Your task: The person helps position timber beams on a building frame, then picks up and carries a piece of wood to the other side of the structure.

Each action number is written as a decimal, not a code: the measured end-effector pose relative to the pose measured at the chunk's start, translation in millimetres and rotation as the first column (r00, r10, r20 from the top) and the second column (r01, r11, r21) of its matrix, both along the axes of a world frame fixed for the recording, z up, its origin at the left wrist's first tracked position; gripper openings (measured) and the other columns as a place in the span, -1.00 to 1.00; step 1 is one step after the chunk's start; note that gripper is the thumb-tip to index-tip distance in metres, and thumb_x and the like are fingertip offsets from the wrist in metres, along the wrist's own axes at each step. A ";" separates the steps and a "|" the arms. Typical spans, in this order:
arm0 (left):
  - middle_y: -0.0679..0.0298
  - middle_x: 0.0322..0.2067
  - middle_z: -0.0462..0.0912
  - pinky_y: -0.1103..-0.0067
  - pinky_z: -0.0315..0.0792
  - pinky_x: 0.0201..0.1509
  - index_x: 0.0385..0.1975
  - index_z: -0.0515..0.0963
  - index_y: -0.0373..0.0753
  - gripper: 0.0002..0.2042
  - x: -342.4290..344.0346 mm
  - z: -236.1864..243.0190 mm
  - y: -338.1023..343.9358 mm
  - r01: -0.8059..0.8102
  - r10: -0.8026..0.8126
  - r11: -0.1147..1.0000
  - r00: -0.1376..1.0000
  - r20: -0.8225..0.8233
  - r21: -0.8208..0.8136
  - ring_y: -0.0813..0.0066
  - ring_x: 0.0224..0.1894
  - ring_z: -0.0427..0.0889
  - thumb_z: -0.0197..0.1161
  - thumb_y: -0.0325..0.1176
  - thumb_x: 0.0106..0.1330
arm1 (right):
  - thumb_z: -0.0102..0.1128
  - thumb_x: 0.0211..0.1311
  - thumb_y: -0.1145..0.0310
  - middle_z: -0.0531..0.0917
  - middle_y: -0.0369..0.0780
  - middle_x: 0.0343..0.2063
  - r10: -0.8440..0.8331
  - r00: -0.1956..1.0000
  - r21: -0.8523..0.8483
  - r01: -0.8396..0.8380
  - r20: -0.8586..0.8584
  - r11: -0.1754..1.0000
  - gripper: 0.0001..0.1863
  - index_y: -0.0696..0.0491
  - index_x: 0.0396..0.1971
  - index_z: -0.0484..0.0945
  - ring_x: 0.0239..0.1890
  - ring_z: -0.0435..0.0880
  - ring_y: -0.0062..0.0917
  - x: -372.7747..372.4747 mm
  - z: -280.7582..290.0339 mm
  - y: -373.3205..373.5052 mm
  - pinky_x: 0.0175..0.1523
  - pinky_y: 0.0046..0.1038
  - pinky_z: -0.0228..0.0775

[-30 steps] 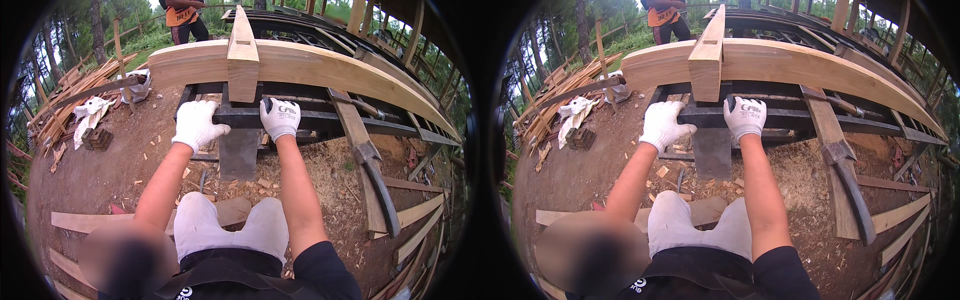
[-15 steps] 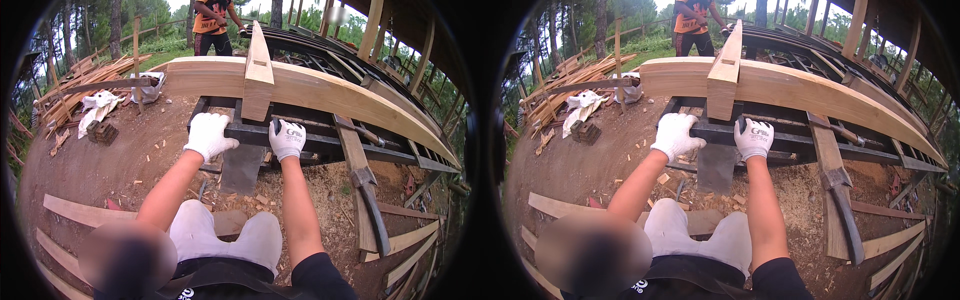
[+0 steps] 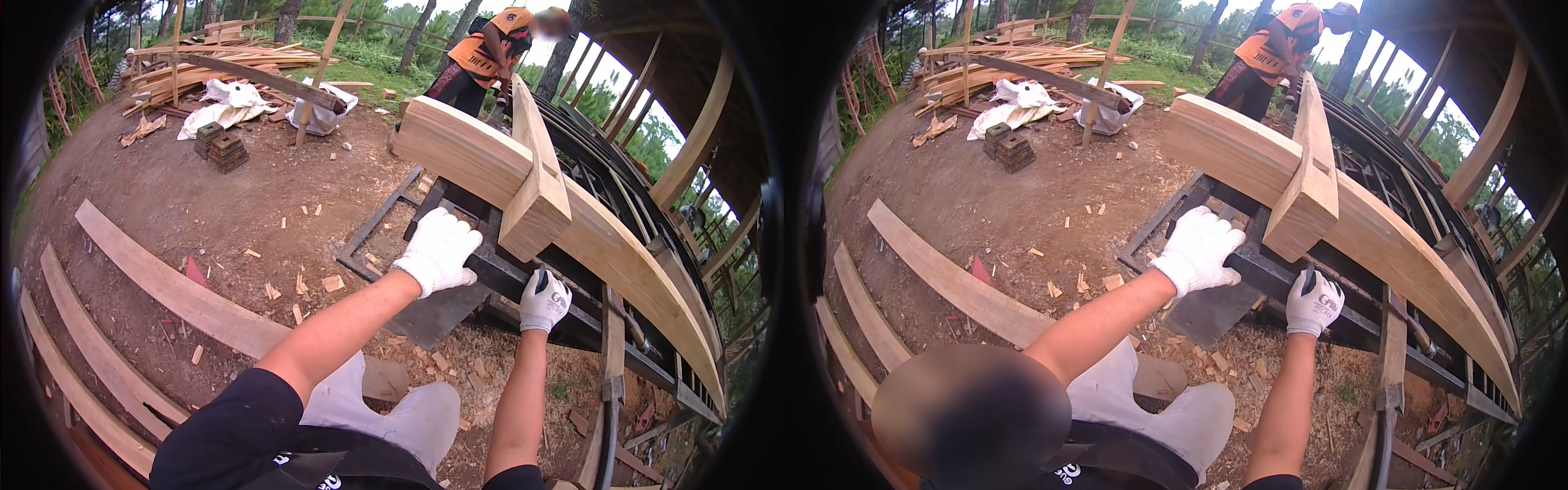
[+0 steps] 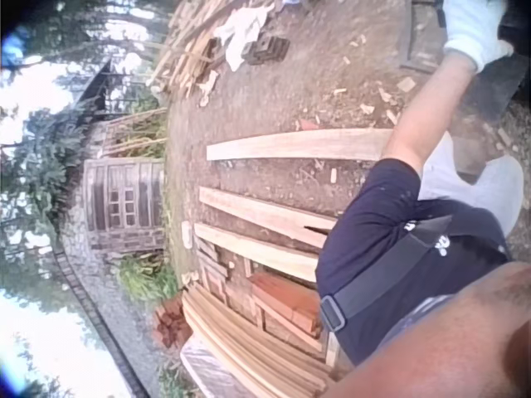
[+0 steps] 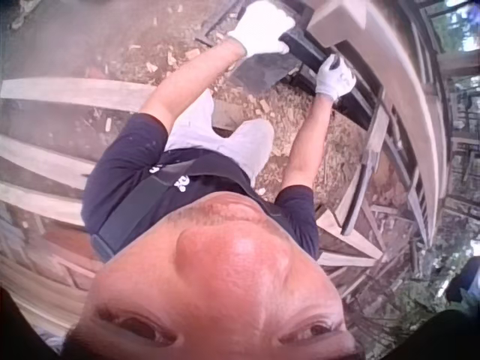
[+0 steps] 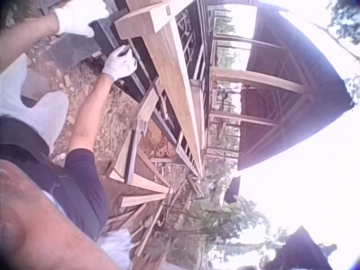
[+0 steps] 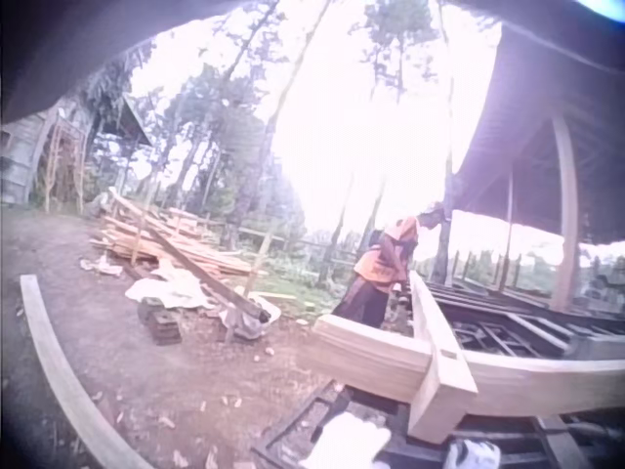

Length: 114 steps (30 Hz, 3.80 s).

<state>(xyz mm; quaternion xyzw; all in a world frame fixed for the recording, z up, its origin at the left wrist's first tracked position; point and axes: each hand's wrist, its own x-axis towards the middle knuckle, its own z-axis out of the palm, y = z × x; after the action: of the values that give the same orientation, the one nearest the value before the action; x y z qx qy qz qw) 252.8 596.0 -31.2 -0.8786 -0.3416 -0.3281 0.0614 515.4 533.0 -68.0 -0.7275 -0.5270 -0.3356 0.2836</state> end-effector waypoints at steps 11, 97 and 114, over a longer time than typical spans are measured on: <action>0.24 -0.40 0.57 0.28 0.38 0.11 -0.22 0.61 -0.07 -0.49 -3.9 -1.1 4.8 0.041 -0.046 0.995 0.998 0.050 0.092 0.20 -0.19 0.58 0.50 0.09 -0.12 | 0.20 0.23 0.16 0.72 -0.15 -0.44 0.025 1.000 0.055 -0.025 0.002 0.998 -0.74 0.02 -0.31 0.71 -0.24 0.68 -0.26 -3.6 -2.3 1.3 0.15 -0.22 0.36; 0.28 -0.30 0.62 0.61 0.55 -0.20 0.18 0.45 -0.24 -0.54 22.8 223.0 293.6 0.549 0.015 0.803 0.370 0.929 -0.232 0.56 -0.38 0.63 0.28 -0.14 0.40 | 0.29 -0.15 0.30 0.67 -0.15 -0.34 0.191 0.980 0.191 -0.199 0.061 0.961 -0.57 0.08 -0.16 0.67 -0.16 0.63 -0.22 -1.9 -5.4 -5.0 0.27 -0.07 0.30; 0.40 -0.20 0.73 0.73 0.44 -0.27 0.02 0.62 -0.30 -0.78 -23.8 136.9 83.6 0.506 -0.422 0.859 0.624 0.658 0.072 0.77 -0.35 0.51 0.20 -0.39 0.48 | 0.35 -0.12 0.19 0.70 -0.19 -0.35 0.145 0.985 0.202 -0.161 0.094 0.966 -0.58 0.03 -0.18 0.68 -0.16 0.65 -0.30 -3.2 -7.7 1.2 0.28 -0.12 0.31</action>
<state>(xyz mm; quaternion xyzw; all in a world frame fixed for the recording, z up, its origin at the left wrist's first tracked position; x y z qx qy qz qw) 229.0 679.6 105.7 -0.7673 -0.1214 -0.5965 -0.2016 512.2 534.1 -75.6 -0.6371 -0.5540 -0.3944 0.3627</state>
